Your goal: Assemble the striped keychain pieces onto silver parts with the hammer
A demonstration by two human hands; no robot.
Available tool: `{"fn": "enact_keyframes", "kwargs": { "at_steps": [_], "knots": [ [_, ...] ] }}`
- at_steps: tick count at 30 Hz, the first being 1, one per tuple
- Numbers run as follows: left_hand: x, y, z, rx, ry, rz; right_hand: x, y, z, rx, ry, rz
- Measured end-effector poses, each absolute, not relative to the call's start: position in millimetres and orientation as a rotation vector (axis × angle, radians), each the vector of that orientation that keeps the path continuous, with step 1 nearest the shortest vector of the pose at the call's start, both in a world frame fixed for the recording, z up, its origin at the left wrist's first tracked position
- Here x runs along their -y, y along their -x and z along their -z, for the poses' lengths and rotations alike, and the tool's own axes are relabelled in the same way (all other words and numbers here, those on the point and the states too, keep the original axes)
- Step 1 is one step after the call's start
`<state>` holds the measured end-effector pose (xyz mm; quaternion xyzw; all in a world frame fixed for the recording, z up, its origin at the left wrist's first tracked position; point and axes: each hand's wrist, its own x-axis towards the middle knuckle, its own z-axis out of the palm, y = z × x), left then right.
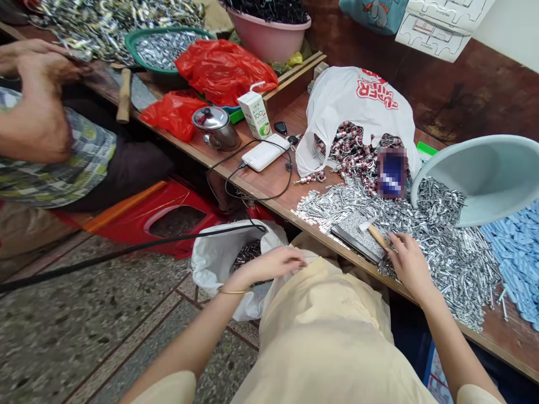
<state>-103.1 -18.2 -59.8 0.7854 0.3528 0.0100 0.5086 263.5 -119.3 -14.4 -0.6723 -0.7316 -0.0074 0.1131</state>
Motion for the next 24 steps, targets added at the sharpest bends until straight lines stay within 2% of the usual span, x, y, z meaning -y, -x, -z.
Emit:
{"fn": "enact_keyframes", "kwargs": {
  "at_steps": [2,5,8,12,16,24],
  "knots": [
    [-0.9,52.7,39.4,-0.696,-1.997,-0.237,112.6,-265.8,9.6,2.101,1.908,-0.054],
    [-48.3,12.1,24.9,-1.295,-2.234,-0.691,101.3,-294.9,6.1,2.014,1.935,-0.189],
    [-96.6,9.5,31.2,-1.765,-2.239,-0.701,89.8,-350.8,6.4,1.752,2.187,-0.096],
    [-119.5,15.7,47.9,-1.655,-2.276,-0.636,68.0,-400.4,14.1,1.660,2.327,0.033],
    [-111.1,21.1,53.4,-1.539,-2.278,-0.721,48.3,-396.3,23.5,1.815,2.384,0.207],
    [-105.6,39.5,52.9,-1.296,-2.248,-0.713,40.4,-383.3,36.1,1.953,2.296,0.107]
  ]
}}
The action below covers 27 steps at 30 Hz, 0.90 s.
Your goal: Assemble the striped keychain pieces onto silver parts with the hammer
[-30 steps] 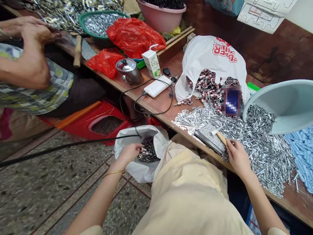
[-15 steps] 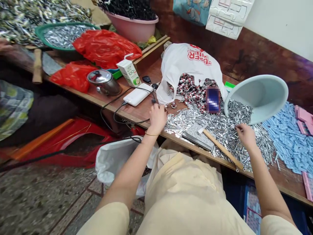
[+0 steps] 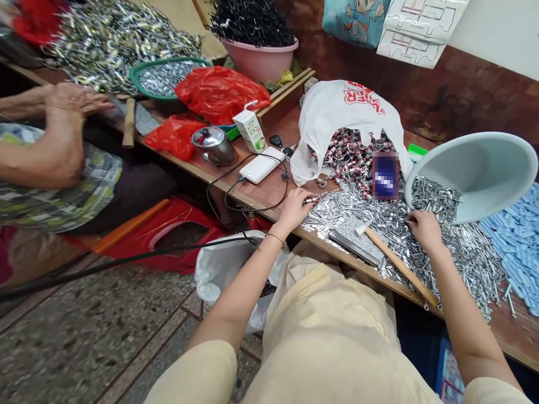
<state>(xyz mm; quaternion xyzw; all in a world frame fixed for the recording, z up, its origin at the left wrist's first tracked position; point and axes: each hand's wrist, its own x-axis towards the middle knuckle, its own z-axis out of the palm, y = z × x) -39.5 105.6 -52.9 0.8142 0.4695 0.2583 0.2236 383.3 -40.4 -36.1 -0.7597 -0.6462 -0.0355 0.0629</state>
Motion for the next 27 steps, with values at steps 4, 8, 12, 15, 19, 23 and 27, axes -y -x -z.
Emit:
{"fn": "enact_keyframes", "kwargs": {
  "at_steps": [4,8,12,15,19,23,27],
  "knots": [
    [-105.4,33.4,54.6,-1.357,-2.115,-0.844,46.2,-379.3,36.3,1.885,2.211,0.043],
    [-103.8,39.2,55.7,-1.305,-2.110,-0.862,61.2,-374.5,33.6,1.756,2.219,0.011],
    [-102.9,37.0,50.7,-1.274,-2.238,-0.727,64.9,-359.3,28.3,1.757,2.248,0.016],
    [-107.7,28.9,46.1,-1.350,-2.186,-0.732,63.1,-346.5,19.5,1.711,2.170,-0.022],
    [-120.0,27.9,45.2,-1.436,-1.509,-1.007,70.0,-333.1,7.8,1.454,2.002,-0.285],
    [-115.4,31.1,40.9,-1.064,-0.835,-1.091,77.1,-303.3,4.9,1.297,1.749,-0.623],
    [-77.6,13.3,26.1,-0.748,-0.824,-1.065,70.5,-246.1,-4.4,1.274,1.469,-0.855]
  ]
}}
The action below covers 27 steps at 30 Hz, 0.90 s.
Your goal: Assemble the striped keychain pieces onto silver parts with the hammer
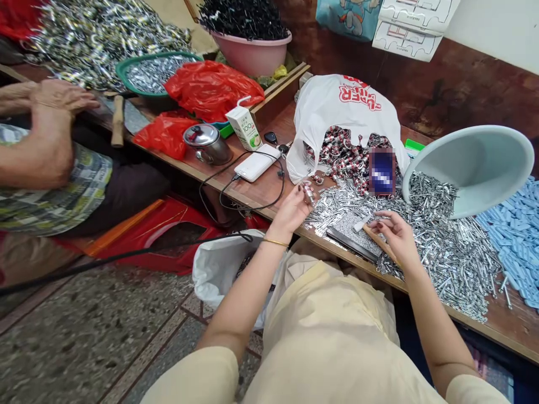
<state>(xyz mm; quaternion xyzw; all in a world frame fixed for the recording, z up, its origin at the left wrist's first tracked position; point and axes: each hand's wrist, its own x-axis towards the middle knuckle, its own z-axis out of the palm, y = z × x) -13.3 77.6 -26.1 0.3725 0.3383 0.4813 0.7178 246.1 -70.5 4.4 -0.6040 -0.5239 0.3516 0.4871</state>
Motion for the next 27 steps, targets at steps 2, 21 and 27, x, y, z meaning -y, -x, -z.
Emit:
{"fn": "enact_keyframes", "kwargs": {
  "at_steps": [2,21,27],
  "knots": [
    [-51.4,0.2,18.3,-0.678,-0.928,-1.029,66.2,-217.8,-16.0,1.324,1.392,-0.854],
    [23.5,1.5,-7.0,-0.817,-1.920,-1.187,69.2,-178.3,-58.7,2.038,1.304,-0.069],
    [24.2,5.4,-12.5,-0.784,-1.915,-1.131,69.7,-181.3,-57.6,2.062,1.289,-0.043]
  ]
}}
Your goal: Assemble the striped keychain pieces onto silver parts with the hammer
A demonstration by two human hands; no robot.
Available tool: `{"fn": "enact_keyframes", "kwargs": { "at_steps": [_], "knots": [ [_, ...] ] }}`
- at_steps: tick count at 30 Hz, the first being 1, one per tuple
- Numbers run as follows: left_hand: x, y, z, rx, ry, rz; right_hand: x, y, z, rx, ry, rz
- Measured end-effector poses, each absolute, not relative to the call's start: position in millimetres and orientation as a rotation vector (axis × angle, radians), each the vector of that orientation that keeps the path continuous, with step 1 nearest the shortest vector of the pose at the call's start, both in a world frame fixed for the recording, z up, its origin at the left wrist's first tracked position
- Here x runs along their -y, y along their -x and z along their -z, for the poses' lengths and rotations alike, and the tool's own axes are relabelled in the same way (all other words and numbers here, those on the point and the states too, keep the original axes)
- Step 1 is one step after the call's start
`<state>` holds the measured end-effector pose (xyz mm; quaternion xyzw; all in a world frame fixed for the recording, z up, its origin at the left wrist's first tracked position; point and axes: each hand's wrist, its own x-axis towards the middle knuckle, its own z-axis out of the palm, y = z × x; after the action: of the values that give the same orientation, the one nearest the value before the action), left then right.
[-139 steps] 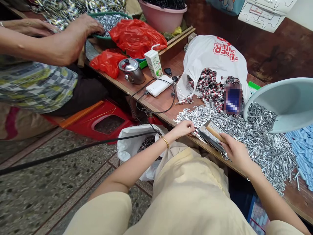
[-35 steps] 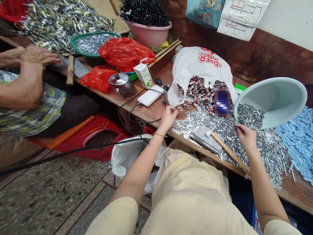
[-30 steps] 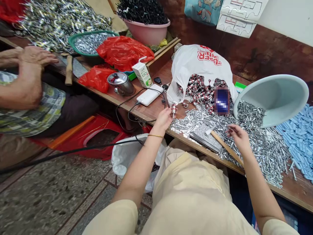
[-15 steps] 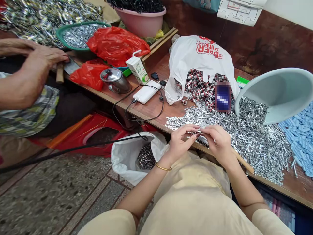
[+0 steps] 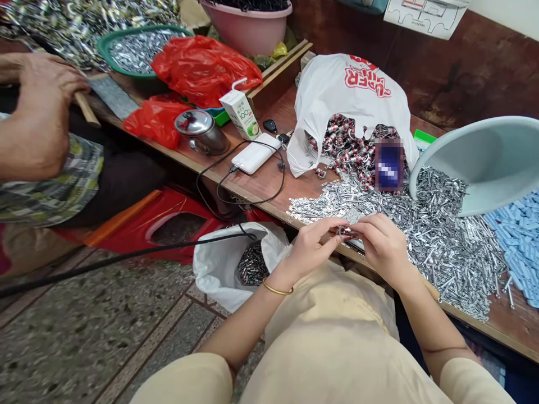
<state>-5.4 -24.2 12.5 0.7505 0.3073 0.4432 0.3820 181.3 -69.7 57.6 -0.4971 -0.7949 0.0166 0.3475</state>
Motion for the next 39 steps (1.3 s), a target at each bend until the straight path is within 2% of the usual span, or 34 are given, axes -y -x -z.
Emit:
{"fn": "enact_keyframes", "kwargs": {
  "at_steps": [18,30,33,39],
  "knots": [
    [25.4,2.4,-11.7,-0.778,-1.898,-0.932,77.1,-186.8,-52.6,2.078,1.369,-0.022],
    [22.7,-0.2,-9.1,-0.692,-1.971,-1.046,80.6,-189.4,-48.9,2.036,1.354,-0.123],
    [25.9,-4.3,-6.2,-0.690,-1.890,-1.160,81.8,-189.3,-44.1,1.971,1.338,-0.242],
    [40.1,-18.3,5.8,-0.873,-1.530,-1.270,89.2,-179.3,-12.8,1.438,1.408,-0.753]
  ]
}}
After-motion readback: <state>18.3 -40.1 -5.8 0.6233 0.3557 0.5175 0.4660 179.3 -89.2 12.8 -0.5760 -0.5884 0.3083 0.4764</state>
